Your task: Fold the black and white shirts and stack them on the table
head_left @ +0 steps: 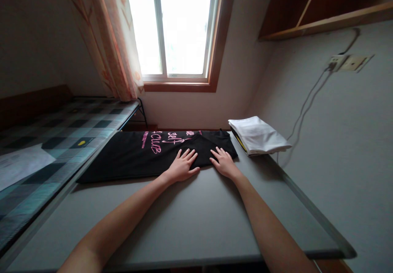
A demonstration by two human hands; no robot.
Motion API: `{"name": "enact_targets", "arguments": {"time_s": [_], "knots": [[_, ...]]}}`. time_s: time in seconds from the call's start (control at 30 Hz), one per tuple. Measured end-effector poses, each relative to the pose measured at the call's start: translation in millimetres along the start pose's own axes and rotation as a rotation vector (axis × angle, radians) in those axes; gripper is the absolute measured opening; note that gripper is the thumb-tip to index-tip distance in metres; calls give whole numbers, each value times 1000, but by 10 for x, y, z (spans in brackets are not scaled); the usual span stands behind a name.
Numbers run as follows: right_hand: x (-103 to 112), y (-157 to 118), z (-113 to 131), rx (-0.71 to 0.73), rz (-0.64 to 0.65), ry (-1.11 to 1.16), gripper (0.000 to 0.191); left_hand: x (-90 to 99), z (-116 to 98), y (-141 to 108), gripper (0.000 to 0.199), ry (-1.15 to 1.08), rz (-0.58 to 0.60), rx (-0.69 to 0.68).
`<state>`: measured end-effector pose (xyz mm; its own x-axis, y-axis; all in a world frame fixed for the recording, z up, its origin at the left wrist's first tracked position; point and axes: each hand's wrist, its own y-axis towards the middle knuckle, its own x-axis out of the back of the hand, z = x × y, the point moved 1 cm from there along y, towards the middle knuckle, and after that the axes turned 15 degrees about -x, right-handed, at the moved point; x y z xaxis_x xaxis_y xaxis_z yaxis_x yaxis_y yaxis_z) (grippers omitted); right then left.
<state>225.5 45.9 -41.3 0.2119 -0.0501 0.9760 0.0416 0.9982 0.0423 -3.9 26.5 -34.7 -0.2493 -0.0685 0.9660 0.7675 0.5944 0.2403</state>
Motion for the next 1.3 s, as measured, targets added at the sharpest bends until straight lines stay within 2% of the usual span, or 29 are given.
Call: {"name": "enact_targets", "arguments": {"time_s": [0.37,0.57,0.67,0.8,0.9,1.0,1.13,1.3], "knots": [[-6,-5,18,-17,-4,-44,53,-24,-34,7,71,50,23,31],[-33,-52,44,-40,-70,-104,52,-13,-58,-1,69,51,19,35],[-55,-59,39,-38,-98,-93,52,-18,-39,-78,65,39,14,26],[-56,-83,11,-9,-168,-26,49,24,82,-320,59,24,6,-48],[-14,-145,15,112,-253,35,46,119,190,-530,48,54,-75,-105],[53,-231,75,333,-324,61,40,217,219,-647,30,137,-142,-124],[124,-293,203,517,-369,21,37,273,150,-639,22,274,-132,-109],[190,-253,259,645,-347,-214,19,332,160,-714,14,331,-66,-147]]}}
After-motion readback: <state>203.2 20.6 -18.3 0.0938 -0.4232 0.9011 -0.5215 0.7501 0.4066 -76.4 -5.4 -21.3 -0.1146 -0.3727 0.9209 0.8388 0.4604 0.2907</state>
